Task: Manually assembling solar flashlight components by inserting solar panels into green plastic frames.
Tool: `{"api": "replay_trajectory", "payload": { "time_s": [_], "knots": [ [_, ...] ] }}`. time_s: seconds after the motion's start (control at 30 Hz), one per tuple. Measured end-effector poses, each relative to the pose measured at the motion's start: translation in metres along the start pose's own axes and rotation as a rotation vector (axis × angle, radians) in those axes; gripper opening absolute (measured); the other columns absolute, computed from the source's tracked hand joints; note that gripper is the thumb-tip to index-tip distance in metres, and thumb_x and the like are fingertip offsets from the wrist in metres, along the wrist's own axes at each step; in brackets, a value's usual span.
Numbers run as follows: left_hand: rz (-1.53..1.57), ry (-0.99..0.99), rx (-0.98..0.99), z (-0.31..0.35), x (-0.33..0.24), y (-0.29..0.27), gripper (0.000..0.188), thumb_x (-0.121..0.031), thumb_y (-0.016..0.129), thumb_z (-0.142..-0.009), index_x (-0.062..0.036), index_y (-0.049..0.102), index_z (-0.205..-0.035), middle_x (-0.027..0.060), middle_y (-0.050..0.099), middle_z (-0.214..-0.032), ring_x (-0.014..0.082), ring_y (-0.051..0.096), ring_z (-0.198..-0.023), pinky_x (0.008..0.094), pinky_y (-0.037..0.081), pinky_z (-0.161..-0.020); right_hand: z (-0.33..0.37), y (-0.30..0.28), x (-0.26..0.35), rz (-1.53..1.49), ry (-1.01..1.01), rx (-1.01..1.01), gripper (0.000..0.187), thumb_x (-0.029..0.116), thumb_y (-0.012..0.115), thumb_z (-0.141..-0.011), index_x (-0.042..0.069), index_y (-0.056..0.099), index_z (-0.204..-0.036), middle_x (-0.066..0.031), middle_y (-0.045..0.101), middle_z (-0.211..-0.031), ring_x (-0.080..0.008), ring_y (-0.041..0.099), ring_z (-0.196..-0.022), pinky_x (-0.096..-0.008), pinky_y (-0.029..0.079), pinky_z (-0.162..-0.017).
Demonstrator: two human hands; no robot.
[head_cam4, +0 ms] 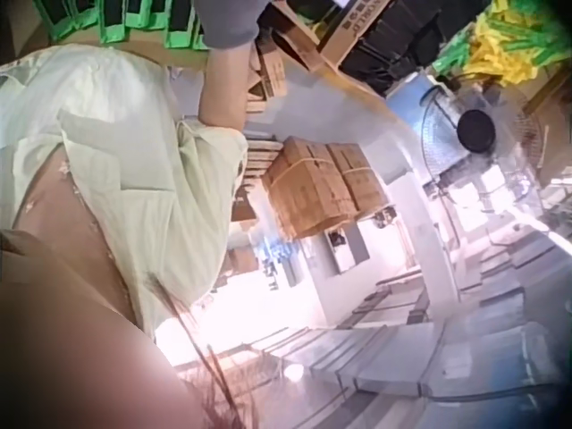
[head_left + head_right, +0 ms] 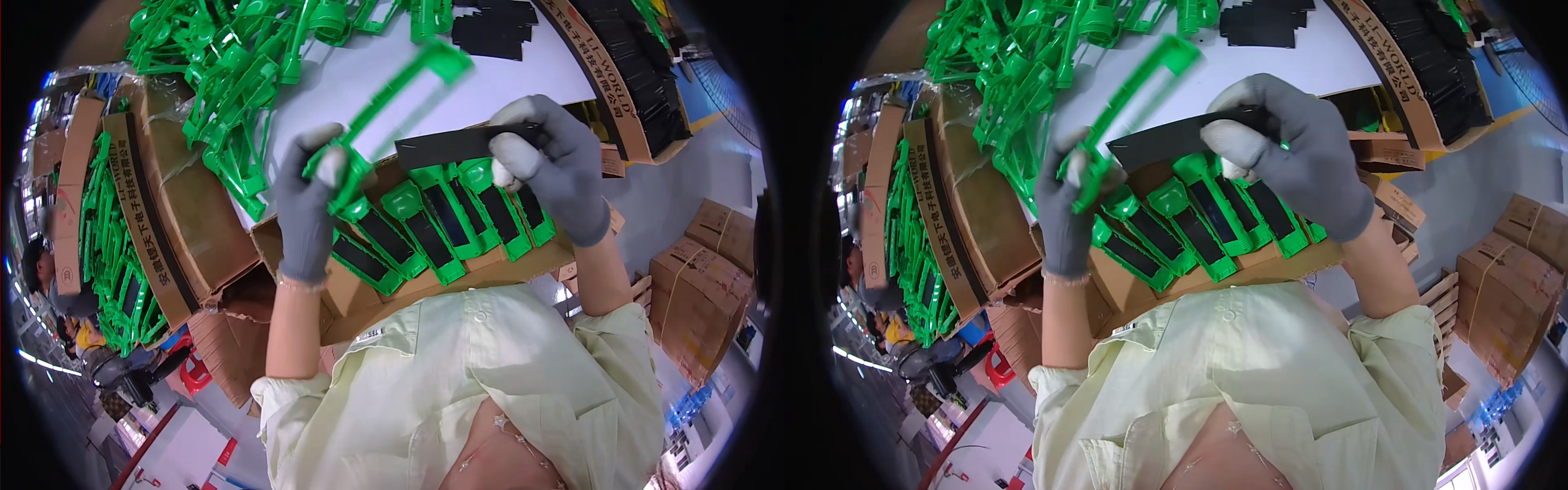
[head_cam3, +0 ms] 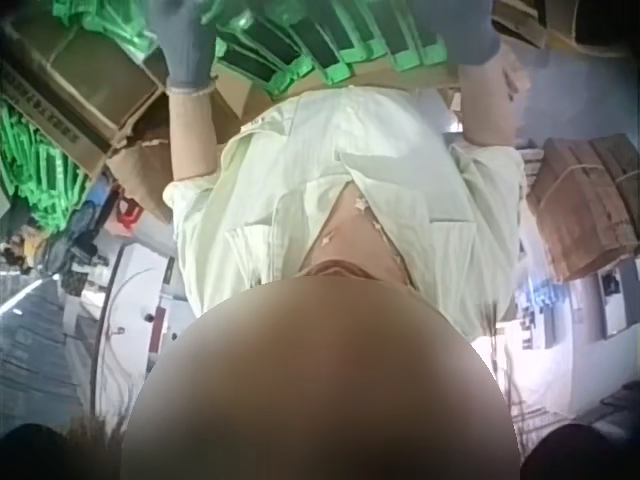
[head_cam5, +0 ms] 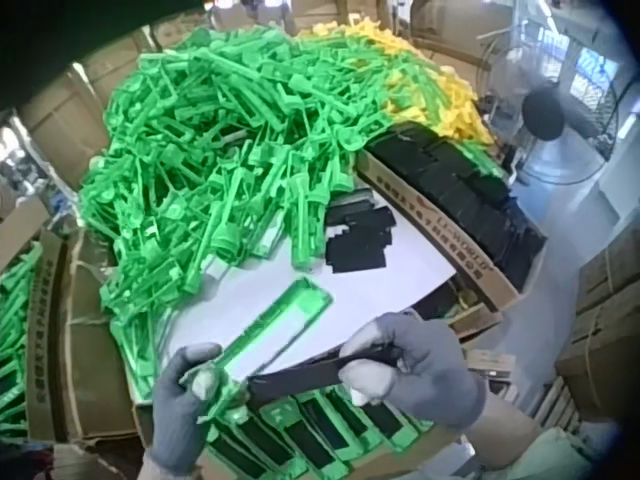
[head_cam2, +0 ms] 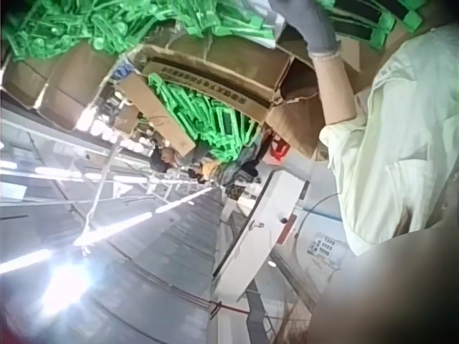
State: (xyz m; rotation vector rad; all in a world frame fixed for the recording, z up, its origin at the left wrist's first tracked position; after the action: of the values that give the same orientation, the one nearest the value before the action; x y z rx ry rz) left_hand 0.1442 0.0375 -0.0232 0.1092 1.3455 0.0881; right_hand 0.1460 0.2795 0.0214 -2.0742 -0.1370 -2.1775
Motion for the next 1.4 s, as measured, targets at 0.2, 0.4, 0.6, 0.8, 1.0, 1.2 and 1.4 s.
{"api": "replay_trajectory", "payload": {
  "time_s": [0.2, 0.4, 0.6, 0.8, 1.0, 1.2, 1.4],
  "knots": [
    [0.527, -0.388, 0.243, 0.042, 0.027, 0.035, 0.047, -0.007, 0.062, -0.085, 0.0048, 0.044, -0.127, 0.0147, 0.057, -0.115, 0.0226, 0.060, -0.100, 0.0390, 0.051, -0.089, -0.002, 0.008, -0.021, 0.155, 0.061, 0.114, 0.017, 0.010, 0.061, -0.086, 0.000, 0.059, -0.099, -0.0023, 0.058, -0.067, -0.0055, 0.053, -0.058, -0.0192, 0.042, -0.053],
    [0.634, -0.451, 0.122, 0.046, 0.045, 0.027, 0.046, 0.003, 0.057, -0.085, 0.0046, 0.043, -0.128, 0.0162, 0.057, -0.118, 0.0236, 0.060, -0.103, 0.0350, 0.050, -0.091, 0.006, 0.001, -0.020, 0.026, 0.097, 0.076, 0.015, 0.010, 0.058, -0.087, -0.001, 0.058, -0.098, -0.0017, 0.057, -0.065, -0.0047, 0.053, -0.056, -0.0180, 0.040, -0.049],
    [0.352, -0.266, 0.023, 0.044, 0.033, 0.029, 0.034, 0.002, 0.055, -0.086, 0.0063, 0.052, -0.120, 0.0146, 0.062, -0.106, 0.0219, 0.063, -0.097, 0.0324, 0.054, -0.081, 0.005, -0.005, -0.009, 0.053, 0.159, 0.081, 0.015, 0.010, 0.059, -0.087, -0.002, 0.058, -0.097, -0.0006, 0.054, -0.061, -0.0027, 0.050, -0.052, -0.0176, 0.036, -0.044],
    [0.227, -0.278, 0.176, 0.044, 0.024, 0.031, 0.033, 0.001, 0.053, -0.088, 0.0070, 0.054, -0.120, 0.0150, 0.064, -0.101, 0.0241, 0.067, -0.083, 0.0292, 0.058, -0.069, 0.003, -0.003, -0.015, 0.300, 0.017, 0.160, 0.015, 0.011, 0.060, -0.085, -0.002, 0.061, -0.093, 0.0006, 0.055, -0.058, -0.0013, 0.049, -0.049, -0.0182, 0.035, -0.045],
    [0.240, -0.354, 0.123, 0.048, 0.028, 0.033, 0.032, 0.002, 0.052, -0.087, 0.0076, 0.054, -0.119, 0.0160, 0.064, -0.098, 0.0242, 0.068, -0.079, 0.0274, 0.058, -0.063, 0.010, 0.005, -0.022, 0.513, 0.086, 0.151, 0.017, 0.014, 0.062, -0.085, 0.000, 0.062, -0.094, -0.0009, 0.056, -0.058, -0.0027, 0.053, -0.050, -0.0197, 0.038, -0.045],
    [0.155, -0.371, 0.080, 0.048, 0.020, 0.045, 0.031, 0.002, 0.057, -0.086, 0.0072, 0.057, -0.116, 0.0148, 0.064, -0.095, 0.0220, 0.068, -0.078, 0.0240, 0.056, -0.059, 0.020, 0.003, -0.030, 0.625, 0.048, 0.045, 0.022, 0.020, 0.067, -0.082, 0.001, 0.060, -0.090, -0.0047, 0.055, -0.056, -0.0076, 0.055, -0.049, -0.0234, 0.042, -0.047],
    [-0.074, -0.226, 0.177, 0.052, 0.014, 0.037, 0.026, 0.007, 0.061, -0.081, 0.0077, 0.062, -0.107, 0.0109, 0.065, -0.084, 0.0162, 0.065, -0.069, 0.0213, 0.050, -0.055, 0.047, -0.014, -0.011, 0.801, -0.045, -0.225, 0.041, 0.028, 0.082, -0.066, 0.004, 0.060, -0.091, -0.0036, 0.062, -0.086, -0.0113, 0.056, -0.067, -0.0254, 0.045, -0.059]
  ]
}}
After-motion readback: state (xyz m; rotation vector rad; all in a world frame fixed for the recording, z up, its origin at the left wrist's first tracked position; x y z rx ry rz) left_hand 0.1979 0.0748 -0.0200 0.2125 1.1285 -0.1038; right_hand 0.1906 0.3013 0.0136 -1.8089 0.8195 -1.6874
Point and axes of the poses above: each hand's wrist, its own z-axis away from the middle knuckle, its own y-axis out of the palm, x = y × z, the point moved 4 cm from there along -z, towards the middle knuckle
